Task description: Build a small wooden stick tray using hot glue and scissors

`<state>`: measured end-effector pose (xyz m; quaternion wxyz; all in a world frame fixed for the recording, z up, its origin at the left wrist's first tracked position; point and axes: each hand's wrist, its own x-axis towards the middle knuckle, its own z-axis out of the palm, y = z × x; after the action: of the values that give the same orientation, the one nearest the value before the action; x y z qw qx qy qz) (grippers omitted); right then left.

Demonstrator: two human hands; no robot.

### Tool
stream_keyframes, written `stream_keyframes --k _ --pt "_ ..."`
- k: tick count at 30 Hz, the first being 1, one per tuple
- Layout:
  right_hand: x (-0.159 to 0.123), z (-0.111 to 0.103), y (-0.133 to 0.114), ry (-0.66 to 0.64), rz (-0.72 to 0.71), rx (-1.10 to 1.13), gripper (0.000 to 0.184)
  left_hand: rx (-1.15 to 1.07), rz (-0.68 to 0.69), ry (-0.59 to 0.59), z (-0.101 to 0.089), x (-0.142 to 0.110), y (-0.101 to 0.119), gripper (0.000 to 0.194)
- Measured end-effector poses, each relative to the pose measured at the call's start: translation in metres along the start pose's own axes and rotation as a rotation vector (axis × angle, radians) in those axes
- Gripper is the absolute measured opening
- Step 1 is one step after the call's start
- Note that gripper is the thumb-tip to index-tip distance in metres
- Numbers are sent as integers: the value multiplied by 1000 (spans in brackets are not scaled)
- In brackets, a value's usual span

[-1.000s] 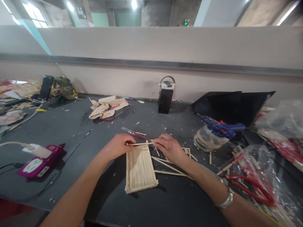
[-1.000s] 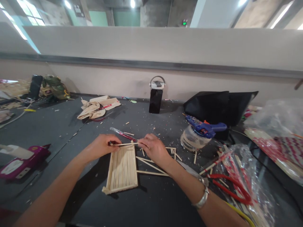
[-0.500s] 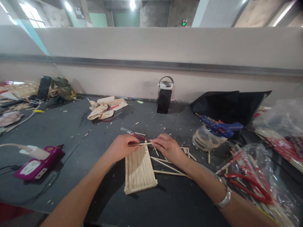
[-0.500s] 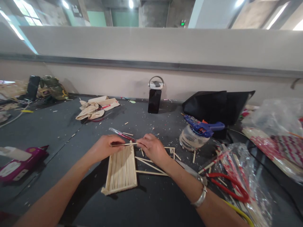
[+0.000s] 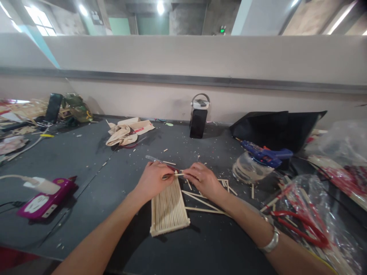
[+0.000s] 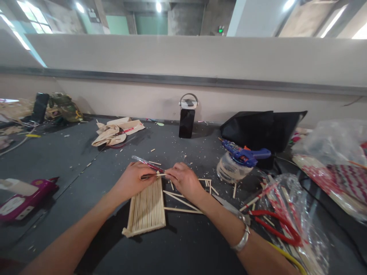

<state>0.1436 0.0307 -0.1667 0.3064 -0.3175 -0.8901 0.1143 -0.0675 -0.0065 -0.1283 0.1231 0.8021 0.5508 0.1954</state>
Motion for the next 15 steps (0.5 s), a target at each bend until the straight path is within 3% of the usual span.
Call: stream_keyframes --k 15 --pt "0 0 -1 6 -1 -3 21 9 11 3 0 1 4 17"
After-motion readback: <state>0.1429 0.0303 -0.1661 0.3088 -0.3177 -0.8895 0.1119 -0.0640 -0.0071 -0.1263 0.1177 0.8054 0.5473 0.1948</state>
